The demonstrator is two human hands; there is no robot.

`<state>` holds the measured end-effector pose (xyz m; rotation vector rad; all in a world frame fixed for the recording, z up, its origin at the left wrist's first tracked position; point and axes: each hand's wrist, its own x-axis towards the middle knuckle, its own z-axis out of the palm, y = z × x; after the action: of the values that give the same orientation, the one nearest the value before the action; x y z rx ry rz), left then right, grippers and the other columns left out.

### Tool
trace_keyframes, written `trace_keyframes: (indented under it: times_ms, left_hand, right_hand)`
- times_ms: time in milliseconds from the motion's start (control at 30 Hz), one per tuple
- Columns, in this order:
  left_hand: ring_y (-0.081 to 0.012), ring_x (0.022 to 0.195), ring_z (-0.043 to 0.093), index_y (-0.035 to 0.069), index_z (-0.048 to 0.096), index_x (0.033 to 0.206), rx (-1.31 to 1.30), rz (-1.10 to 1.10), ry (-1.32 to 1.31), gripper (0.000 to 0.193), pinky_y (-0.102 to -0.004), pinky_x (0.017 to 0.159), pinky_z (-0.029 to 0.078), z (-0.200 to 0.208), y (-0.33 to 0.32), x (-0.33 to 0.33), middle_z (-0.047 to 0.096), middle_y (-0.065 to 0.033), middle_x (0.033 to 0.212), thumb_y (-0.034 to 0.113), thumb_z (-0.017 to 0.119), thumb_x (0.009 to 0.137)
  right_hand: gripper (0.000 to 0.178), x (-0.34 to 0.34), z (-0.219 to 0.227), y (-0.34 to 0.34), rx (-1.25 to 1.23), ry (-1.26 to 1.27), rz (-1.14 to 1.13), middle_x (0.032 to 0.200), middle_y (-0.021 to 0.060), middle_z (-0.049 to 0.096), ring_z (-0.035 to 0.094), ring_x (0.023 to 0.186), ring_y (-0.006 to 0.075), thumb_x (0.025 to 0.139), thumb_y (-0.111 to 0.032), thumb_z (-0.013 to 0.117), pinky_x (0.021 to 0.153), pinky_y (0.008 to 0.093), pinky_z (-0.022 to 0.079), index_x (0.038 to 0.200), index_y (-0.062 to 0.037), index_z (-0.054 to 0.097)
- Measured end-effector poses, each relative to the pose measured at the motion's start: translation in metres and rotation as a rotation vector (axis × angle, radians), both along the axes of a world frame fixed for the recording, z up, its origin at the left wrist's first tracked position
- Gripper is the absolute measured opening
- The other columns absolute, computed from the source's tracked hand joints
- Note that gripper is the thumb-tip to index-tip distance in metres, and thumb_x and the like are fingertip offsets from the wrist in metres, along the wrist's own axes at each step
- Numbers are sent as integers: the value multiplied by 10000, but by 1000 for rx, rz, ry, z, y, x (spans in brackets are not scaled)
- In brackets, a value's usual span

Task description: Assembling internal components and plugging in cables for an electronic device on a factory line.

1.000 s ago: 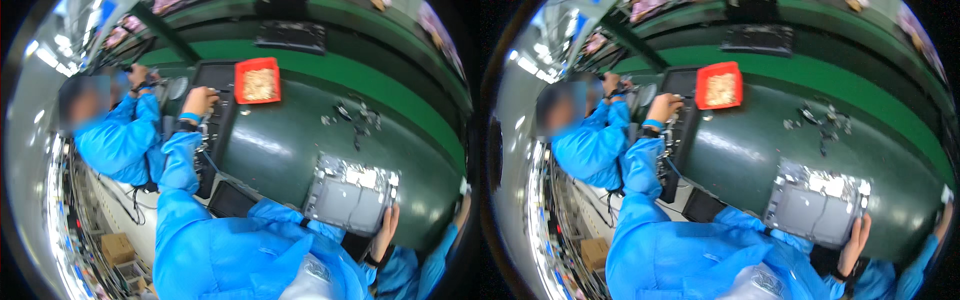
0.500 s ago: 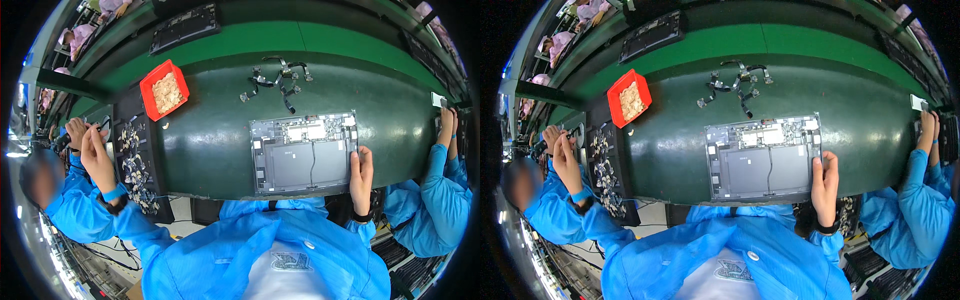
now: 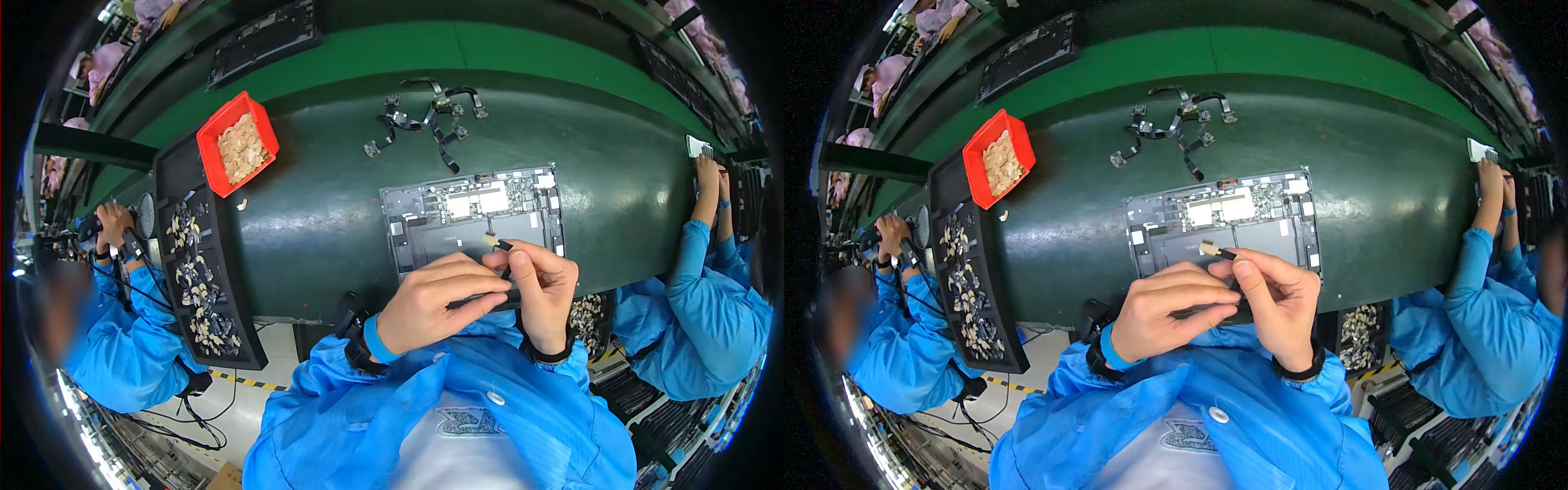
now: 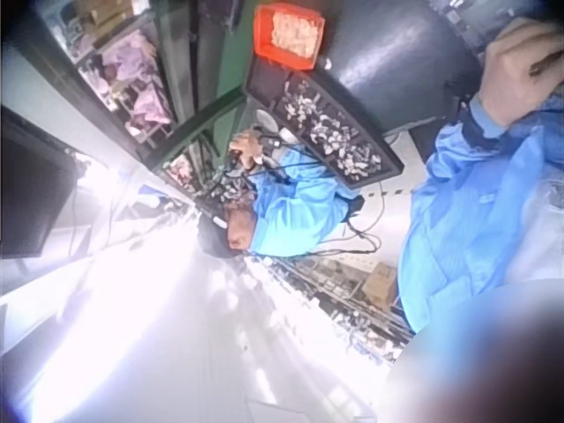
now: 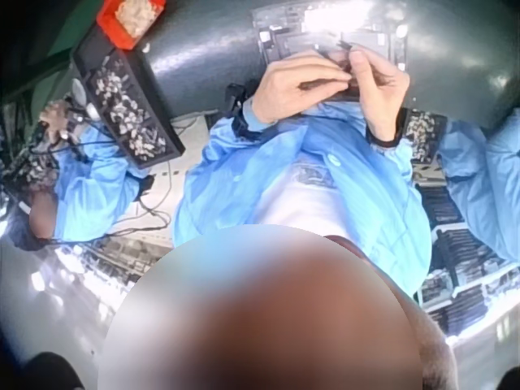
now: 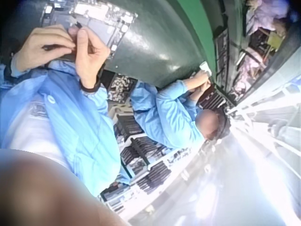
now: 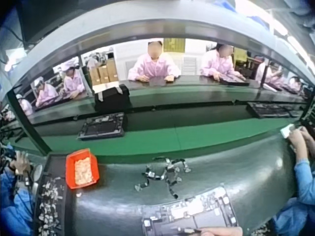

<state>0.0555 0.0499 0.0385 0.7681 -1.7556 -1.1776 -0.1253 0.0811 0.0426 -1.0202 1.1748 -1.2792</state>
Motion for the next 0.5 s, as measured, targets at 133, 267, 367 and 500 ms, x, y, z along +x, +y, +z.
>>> trace_keyframes:
  times_ms: [133,267,367,500]
  left_hand:
    - [-253,864,728,3,803,1026,-160,204,-89,282,-352,747,574,1,-7,11,775,-121,988,7,868,752]
    - [-269,898,750,-19,796,1060,-163,293,-55,316,-339,787,573,5,-20,15,784,-162,1034,31,876,759]
    - [-275,894,758,-34,789,1066,-76,277,15,298,-340,797,576,9,-19,17,789,-165,1015,22,859,782]
    - [-259,869,763,-29,792,1040,38,227,37,210,-340,782,585,5,-19,28,790,-152,947,-11,807,832]
  right_hand:
    - [238,3,-2,-4,-32,0,-80,991,173,777,736,921,188,1039,-37,622,872,295,577,1234,75,700]
    - [234,9,3,-6,-109,125,10,998,167,769,728,901,183,1024,-7,630,841,283,570,1232,69,707]
    - [246,11,6,-9,-173,216,101,1002,172,763,724,886,183,1007,20,639,823,278,566,1240,69,704]
    - [223,11,1,-14,-159,142,202,958,173,756,736,858,215,983,44,647,793,293,578,1189,48,732]
